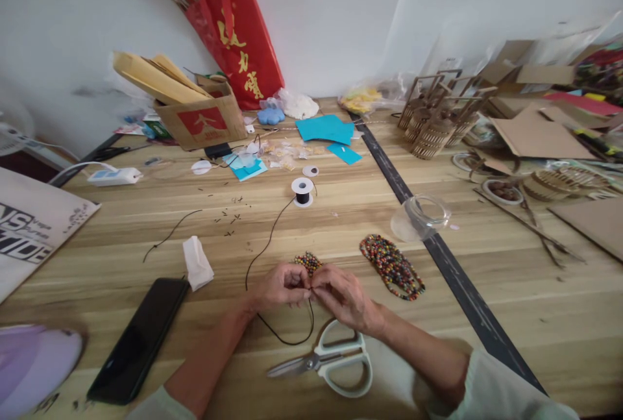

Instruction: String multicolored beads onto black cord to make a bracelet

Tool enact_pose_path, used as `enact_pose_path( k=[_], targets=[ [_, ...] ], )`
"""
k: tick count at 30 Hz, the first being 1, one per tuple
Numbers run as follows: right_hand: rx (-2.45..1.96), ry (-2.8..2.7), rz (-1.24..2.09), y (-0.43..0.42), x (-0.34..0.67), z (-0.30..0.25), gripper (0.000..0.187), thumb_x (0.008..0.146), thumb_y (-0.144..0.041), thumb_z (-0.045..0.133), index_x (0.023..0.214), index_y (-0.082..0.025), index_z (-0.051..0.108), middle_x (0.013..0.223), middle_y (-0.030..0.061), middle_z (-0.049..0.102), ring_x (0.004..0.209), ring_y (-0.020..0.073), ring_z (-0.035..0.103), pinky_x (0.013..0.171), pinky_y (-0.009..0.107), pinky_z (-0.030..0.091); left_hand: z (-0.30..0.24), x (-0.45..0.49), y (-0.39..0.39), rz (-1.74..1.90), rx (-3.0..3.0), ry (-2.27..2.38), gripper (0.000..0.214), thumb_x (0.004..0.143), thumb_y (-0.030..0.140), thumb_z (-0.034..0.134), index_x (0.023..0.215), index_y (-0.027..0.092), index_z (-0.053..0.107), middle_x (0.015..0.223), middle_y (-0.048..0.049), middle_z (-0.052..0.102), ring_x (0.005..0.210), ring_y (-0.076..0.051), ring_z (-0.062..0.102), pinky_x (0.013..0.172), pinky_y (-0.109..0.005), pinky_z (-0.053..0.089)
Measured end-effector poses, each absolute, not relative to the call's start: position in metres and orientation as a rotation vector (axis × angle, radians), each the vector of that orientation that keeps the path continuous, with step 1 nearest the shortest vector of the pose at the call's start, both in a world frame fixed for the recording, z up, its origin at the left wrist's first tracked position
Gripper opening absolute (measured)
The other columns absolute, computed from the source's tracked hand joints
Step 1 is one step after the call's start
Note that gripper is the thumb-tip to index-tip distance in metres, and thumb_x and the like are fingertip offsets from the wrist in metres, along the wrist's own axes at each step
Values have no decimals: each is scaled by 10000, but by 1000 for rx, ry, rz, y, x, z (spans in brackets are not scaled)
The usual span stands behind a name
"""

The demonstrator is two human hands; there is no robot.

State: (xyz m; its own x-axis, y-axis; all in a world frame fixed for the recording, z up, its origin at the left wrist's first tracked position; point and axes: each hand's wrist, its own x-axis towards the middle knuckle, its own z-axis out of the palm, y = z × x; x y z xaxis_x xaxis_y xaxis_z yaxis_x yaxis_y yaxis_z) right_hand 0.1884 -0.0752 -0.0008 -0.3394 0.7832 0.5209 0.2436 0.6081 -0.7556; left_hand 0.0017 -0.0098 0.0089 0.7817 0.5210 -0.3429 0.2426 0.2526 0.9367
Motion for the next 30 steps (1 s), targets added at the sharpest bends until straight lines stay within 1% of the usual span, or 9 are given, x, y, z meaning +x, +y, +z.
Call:
enact_pose_path(
  k=[4, 6, 11, 21, 30],
  targets=[
    [-859, -1856, 672, -75, 189, 0, 89, 933, -158, 458, 938, -185, 543, 832, 59, 603, 774, 148, 566, 679, 252, 473, 9, 2, -9, 227, 1295, 713, 355, 678, 405, 738, 746, 142, 509, 636, -5, 647, 500, -75, 554, 490, -185, 438],
    [-865, -1847, 656, -75, 189, 1, 86, 926, -150, 464, 943, -184, 541, 843, 61, 603, 774, 146, 563, 670, 246, 467, 9, 2, -9, 238, 1295, 739, 357, 672, 410, 741, 750, 139, 522, 596, 6, 631, 482, -76, 551, 485, -188, 439],
    [-917, -1826, 676, -74, 190, -1, 73, 916, -159, 482, 910, -184, 550, 793, 46, 591, 707, 136, 543, 621, 234, 442, 10, 3, -10, 302, 1316, 822, 345, 693, 430, 718, 749, 124, 570, 538, 21, 592, 466, -78, 537, 474, -186, 424],
    [-1030, -1741, 736, -70, 191, -9, 52, 874, -146, 532, 856, -178, 568, 771, 24, 576, 656, 117, 526, 580, 217, 420, 12, 3, -11, 363, 1311, 845, 329, 689, 419, 715, 757, 124, 584, 523, 33, 560, 459, -77, 508, 471, -190, 402],
    [-1128, -1680, 857, -70, 191, -7, 81, 865, -229, 564, 818, -166, 585, 681, 0, 561, 562, 97, 490, 531, 206, 392, 18, 5, -12, 388, 1288, 855, 324, 682, 415, 714, 727, 129, 569, 502, 55, 508, 447, -58, 457, 461, -179, 359]
  ],
)
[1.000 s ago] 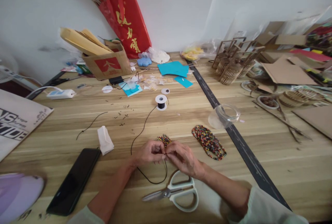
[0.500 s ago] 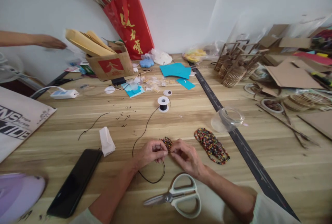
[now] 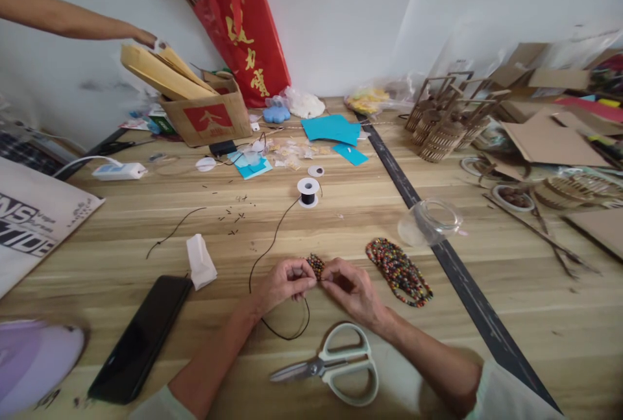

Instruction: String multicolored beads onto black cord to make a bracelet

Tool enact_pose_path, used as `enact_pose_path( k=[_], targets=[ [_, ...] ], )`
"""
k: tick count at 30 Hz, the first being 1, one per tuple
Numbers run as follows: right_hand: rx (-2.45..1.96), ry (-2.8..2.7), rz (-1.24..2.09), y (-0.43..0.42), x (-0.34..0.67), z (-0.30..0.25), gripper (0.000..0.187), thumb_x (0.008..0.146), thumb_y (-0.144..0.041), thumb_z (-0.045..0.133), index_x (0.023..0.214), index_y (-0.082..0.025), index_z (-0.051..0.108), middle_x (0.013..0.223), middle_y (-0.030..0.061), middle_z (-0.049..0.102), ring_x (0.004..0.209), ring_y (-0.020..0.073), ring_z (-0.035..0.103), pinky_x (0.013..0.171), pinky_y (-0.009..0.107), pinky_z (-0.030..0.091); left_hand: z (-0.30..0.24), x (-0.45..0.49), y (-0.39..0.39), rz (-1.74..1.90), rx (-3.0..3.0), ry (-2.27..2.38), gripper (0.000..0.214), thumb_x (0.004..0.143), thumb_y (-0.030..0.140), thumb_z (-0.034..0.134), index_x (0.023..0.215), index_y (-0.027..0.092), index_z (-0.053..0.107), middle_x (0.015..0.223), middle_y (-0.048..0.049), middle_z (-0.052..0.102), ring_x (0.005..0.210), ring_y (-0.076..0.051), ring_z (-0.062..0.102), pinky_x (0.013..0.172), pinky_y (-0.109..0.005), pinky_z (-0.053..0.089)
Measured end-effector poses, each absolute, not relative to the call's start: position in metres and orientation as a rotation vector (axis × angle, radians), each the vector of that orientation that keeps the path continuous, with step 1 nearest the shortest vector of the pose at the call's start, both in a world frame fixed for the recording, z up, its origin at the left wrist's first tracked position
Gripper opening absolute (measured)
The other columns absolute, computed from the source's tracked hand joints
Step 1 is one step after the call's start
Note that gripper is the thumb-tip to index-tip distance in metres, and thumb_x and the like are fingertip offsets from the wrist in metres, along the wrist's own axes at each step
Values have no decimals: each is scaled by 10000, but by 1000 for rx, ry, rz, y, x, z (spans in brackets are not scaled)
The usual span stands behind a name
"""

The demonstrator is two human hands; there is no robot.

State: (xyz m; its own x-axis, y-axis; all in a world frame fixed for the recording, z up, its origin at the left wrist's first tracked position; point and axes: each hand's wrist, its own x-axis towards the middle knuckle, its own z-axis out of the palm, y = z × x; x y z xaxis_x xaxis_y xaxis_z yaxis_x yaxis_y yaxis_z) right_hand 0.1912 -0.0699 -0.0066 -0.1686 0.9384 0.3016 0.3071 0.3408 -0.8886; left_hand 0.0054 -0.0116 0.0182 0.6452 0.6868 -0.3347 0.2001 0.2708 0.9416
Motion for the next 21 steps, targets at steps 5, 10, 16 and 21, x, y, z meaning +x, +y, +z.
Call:
enact_pose_path(
  k=[5, 10, 16, 21],
  targets=[
    [-1160, -1668, 882, -70, 191, -6, 93, 858, -233, 566, 807, -163, 599, 675, 3, 571, 568, 102, 498, 537, 208, 399, 16, 6, -12, 383, 1299, 865, 328, 681, 419, 710, 738, 127, 571, 504, 49, 518, 445, -62, 458, 457, -183, 373],
    [-1171, -1650, 923, -70, 191, -7, 85, 841, -226, 581, 809, -157, 619, 678, 3, 582, 572, 100, 511, 540, 202, 401, 13, 6, -12, 390, 1300, 873, 327, 679, 416, 710, 732, 128, 564, 500, 48, 520, 436, -63, 450, 449, -184, 372],
    [-1181, -1620, 967, -71, 191, -9, 92, 824, -227, 596, 804, -146, 635, 669, 9, 598, 570, 103, 520, 541, 203, 409, 10, 7, -12, 386, 1328, 869, 305, 690, 398, 694, 724, 130, 552, 492, 50, 512, 432, -64, 439, 443, -184, 359],
    [-1181, -1616, 986, -70, 191, -7, 100, 824, -232, 596, 797, -148, 643, 670, 10, 607, 574, 102, 533, 537, 199, 419, 9, 7, -14, 386, 1343, 865, 282, 704, 380, 681, 719, 131, 549, 501, 49, 504, 450, -69, 447, 455, -188, 365]
  ],
)
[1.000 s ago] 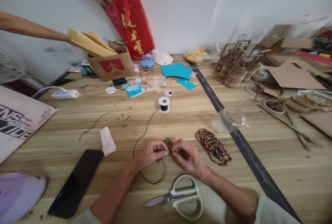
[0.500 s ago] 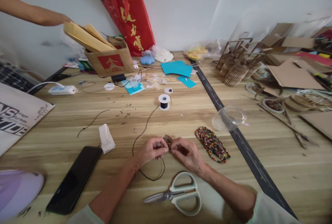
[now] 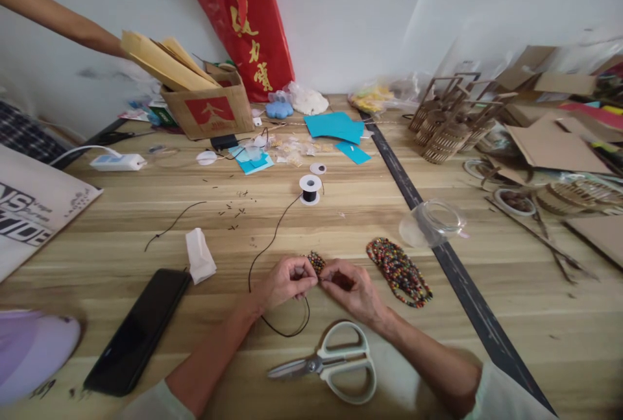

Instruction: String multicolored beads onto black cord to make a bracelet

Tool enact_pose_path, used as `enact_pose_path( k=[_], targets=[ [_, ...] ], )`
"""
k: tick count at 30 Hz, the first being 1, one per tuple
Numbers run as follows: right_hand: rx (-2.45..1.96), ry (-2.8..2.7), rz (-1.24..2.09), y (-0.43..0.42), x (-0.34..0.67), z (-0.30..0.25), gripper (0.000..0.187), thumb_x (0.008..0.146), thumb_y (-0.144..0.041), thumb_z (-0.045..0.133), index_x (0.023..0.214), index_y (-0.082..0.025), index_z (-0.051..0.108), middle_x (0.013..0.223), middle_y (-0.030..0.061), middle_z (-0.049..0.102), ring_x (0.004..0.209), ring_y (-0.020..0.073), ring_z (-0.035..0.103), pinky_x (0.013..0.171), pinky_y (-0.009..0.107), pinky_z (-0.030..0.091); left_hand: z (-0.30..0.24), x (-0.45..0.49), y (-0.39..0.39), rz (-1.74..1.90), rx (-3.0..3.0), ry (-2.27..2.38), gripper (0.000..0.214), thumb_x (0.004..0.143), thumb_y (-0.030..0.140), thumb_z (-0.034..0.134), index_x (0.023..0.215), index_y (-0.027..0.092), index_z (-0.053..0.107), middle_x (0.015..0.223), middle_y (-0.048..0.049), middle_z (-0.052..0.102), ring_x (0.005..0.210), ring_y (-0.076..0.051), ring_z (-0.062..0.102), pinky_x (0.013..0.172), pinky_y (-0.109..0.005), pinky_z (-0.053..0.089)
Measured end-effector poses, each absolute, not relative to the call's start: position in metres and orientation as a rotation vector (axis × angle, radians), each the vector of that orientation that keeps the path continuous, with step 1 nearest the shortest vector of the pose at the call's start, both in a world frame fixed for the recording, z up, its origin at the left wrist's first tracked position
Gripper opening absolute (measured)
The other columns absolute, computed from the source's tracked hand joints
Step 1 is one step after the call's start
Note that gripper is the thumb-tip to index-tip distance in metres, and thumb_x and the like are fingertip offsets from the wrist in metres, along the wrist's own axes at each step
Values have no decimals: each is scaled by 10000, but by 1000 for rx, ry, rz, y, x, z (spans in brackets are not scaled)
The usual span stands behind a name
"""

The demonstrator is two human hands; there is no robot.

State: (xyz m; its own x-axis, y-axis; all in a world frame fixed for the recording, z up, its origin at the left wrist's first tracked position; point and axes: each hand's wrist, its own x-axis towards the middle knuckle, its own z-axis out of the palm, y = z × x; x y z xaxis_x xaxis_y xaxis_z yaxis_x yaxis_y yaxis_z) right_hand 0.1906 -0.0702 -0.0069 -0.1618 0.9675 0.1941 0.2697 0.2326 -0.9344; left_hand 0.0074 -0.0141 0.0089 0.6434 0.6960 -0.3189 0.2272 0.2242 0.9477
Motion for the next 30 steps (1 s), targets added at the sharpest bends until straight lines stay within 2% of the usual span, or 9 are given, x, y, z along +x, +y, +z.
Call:
enact_pose_path(
  k=[9, 19, 25, 30],
  targets=[
    [-1179, -1628, 1017, -70, 191, -6, 107, 829, -249, 592, 803, -150, 625, 685, 13, 602, 583, 104, 523, 545, 205, 423, 10, 8, -14, 392, 1362, 853, 255, 709, 355, 673, 704, 138, 538, 481, 67, 457, 438, -61, 401, 430, -179, 320],
    [-1188, -1607, 1063, -70, 191, -10, 103, 828, -255, 597, 808, -156, 617, 701, 19, 616, 621, 116, 551, 582, 214, 447, 9, 8, -15, 396, 1365, 838, 223, 727, 332, 654, 713, 141, 540, 508, 61, 463, 459, -63, 411, 439, -176, 347],
    [-1206, -1628, 1011, -70, 190, -6, 119, 824, -267, 602, 793, -153, 620, 670, 11, 606, 567, 106, 529, 511, 198, 419, 8, 6, -15, 406, 1379, 832, 204, 734, 311, 655, 706, 139, 547, 515, 65, 449, 459, -62, 410, 442, -175, 327],
    [-1199, -1578, 1066, -70, 190, -9, 121, 821, -275, 608, 798, -156, 622, 681, 17, 608, 599, 116, 543, 534, 206, 432, 3, 7, -14, 419, 1390, 831, 175, 738, 282, 639, 699, 142, 541, 500, 70, 438, 444, -60, 393, 434, -175, 312]
  ],
)
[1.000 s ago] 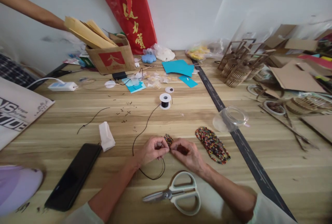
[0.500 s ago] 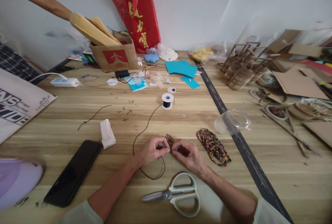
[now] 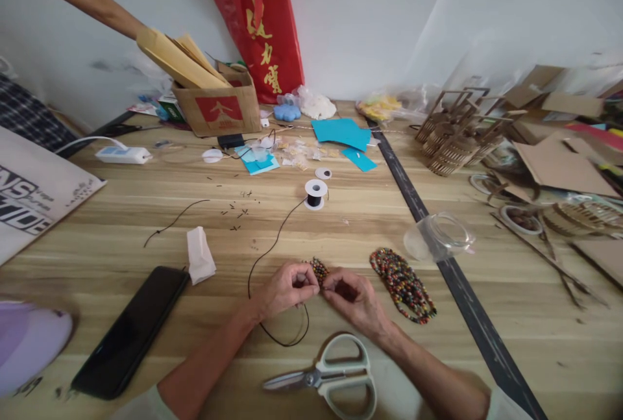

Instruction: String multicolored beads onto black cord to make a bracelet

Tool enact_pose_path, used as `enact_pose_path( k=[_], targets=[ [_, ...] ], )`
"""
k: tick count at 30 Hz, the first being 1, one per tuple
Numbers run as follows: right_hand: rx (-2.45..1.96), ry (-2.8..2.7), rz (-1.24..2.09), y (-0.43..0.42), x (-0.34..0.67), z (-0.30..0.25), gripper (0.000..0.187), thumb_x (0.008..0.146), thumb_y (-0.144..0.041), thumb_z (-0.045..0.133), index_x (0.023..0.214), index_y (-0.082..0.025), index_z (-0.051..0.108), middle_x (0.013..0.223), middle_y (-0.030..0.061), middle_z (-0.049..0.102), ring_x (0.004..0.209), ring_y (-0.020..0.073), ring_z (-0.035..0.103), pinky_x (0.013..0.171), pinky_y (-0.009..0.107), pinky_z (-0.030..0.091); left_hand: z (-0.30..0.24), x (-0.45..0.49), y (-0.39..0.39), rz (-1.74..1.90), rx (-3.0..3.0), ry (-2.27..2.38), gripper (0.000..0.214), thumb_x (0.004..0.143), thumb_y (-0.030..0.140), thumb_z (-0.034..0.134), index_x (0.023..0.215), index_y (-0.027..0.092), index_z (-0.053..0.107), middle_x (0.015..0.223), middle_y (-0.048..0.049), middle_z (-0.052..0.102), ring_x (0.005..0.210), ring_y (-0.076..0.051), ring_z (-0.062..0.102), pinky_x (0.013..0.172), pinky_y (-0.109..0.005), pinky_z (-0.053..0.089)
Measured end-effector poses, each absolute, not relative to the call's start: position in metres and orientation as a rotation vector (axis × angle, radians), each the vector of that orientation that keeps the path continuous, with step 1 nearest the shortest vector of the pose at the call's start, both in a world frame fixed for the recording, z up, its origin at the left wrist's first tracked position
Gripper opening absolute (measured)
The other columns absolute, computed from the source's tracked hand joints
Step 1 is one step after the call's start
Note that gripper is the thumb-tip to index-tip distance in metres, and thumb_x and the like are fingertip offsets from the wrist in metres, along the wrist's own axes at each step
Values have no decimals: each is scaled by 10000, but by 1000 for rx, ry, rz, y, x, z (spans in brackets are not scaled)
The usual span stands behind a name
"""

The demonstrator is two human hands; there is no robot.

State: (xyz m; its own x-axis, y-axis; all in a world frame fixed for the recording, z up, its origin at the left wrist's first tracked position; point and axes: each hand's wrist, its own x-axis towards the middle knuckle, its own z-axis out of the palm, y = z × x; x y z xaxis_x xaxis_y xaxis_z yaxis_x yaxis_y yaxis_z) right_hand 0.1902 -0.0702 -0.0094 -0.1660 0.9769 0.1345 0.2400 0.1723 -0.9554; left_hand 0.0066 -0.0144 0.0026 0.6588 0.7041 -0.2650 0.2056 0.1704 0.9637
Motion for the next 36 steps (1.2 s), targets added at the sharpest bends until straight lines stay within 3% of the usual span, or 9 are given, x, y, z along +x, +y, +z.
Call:
enact_pose_path(
  k=[36],
  targets=[
    [-1168, -1590, 1160, -68, 195, -22, 34, 819, -185, 603, 821, -163, 628, 725, 16, 609, 659, 127, 550, 598, 221, 424, 4, 6, -15, 381, 1408, 870, 145, 731, 269, 587, 707, 139, 526, 532, 55, 454, 475, -72, 404, 444, -181, 305]
  ],
)
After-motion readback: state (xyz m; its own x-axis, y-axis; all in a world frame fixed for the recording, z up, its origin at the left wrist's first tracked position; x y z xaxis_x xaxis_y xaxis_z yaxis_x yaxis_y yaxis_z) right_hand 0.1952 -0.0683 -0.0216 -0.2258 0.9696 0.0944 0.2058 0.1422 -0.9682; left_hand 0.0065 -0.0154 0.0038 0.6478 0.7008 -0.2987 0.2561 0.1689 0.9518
